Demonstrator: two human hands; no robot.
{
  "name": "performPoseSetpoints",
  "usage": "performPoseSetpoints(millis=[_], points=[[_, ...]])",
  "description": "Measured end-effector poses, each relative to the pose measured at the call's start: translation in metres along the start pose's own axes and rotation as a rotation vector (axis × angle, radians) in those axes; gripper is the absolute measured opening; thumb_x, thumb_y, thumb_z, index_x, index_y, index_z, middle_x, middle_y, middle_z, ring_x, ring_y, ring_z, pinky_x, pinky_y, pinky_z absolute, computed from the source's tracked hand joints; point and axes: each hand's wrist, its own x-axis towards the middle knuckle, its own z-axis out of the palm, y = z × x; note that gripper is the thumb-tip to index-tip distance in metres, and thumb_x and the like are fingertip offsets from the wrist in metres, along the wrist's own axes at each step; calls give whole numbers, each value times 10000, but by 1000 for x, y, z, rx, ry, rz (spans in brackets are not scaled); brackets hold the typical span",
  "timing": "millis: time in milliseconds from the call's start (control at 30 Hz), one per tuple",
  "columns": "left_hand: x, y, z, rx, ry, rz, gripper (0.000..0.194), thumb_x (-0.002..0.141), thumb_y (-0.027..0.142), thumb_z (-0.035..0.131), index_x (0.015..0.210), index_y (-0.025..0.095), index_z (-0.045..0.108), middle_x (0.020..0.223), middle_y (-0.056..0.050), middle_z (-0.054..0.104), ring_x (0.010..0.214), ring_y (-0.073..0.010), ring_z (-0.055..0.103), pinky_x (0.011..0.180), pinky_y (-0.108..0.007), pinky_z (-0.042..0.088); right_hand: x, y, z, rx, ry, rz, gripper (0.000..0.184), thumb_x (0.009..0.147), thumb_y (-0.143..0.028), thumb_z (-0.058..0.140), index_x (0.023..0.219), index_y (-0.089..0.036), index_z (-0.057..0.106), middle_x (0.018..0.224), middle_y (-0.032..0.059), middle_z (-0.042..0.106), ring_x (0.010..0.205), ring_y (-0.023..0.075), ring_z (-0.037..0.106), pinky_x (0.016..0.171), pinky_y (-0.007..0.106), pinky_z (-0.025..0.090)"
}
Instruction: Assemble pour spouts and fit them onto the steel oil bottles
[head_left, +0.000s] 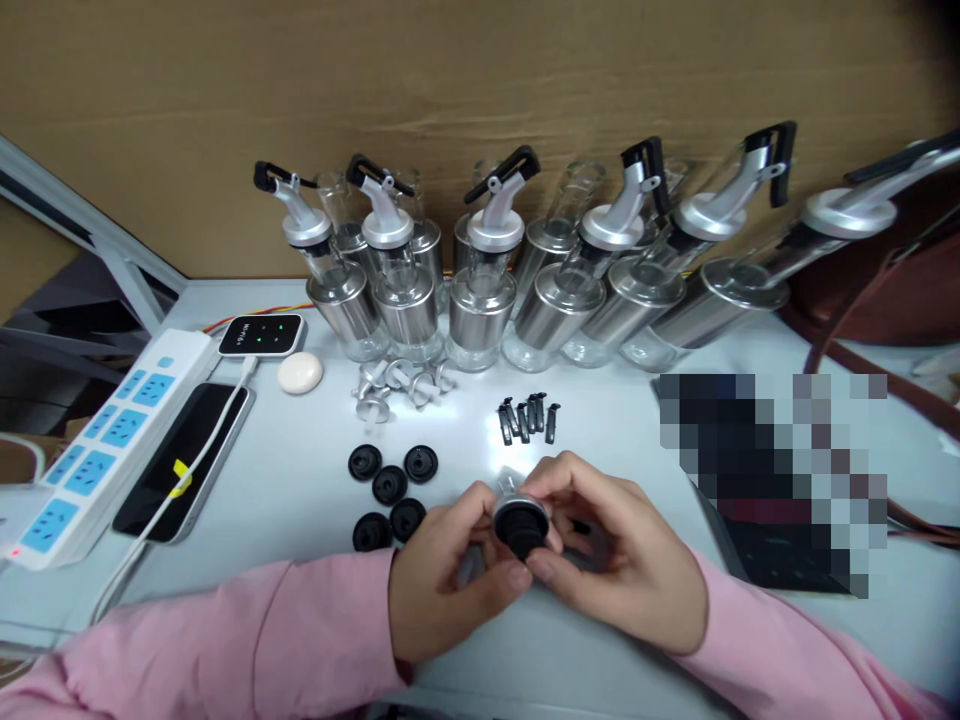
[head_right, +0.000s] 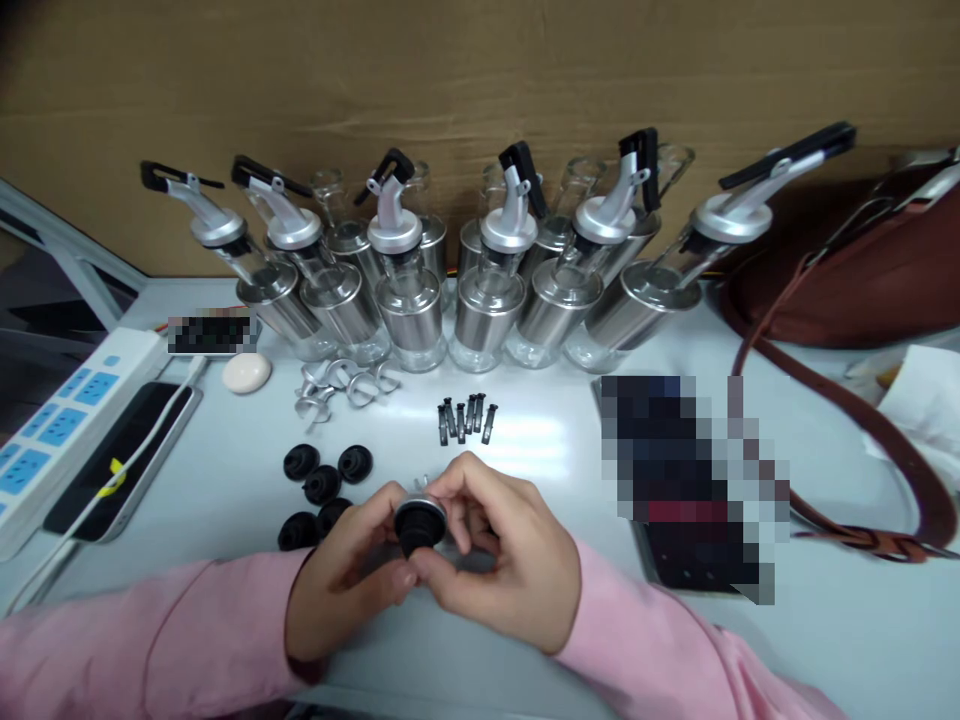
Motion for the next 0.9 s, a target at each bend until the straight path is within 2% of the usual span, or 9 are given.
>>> performPoseSetpoints(millis=[233,333,500,700,900], points=[[-2,-2,0,44,1,1,304,877,446,478,775,166,416,636,18,468,557,-89,424,530,-206,323,-2,-4,-2,27,-60,35,188,708,-130,490,879,-202,457,644,-28,503,493,79,382,454,220,287],[-2,-3,0,39,9,8,312,883,456,468,782,166,416,657,13,476,558,-89,438,534,-207,335,-1,-7,-1,59,-54,87,203,717,-129,497,904,-201,466,630,-38,492,476,69,343,435,210,255],[-1,-2,0,75,-1,10,352,889,488,447,788,150,450,645,8,484,546,-90,445,516,-206,336,0,-13,0,117,-63,159,241,758,-169,510,998,-194,503,607,-53,451,457,58,356,422,197,235],[-1,1,-1,143,-12,10,473,872,586,400,749,138,490,626,-2,485,555,-102,447,511,-213,331,-4,-5,1,131,-97,122,169,780,-188,488,949,-193,498,571,-49,467,450,66,347,409,193,240],[-2,-4,0,93,-10,-26,382,874,523,453,762,158,443,636,9,478,558,-95,440,513,-209,322,-2,-6,2,45,-64,69,219,734,-132,493,942,-201,492,601,-39,515,449,64,383,419,191,279]])
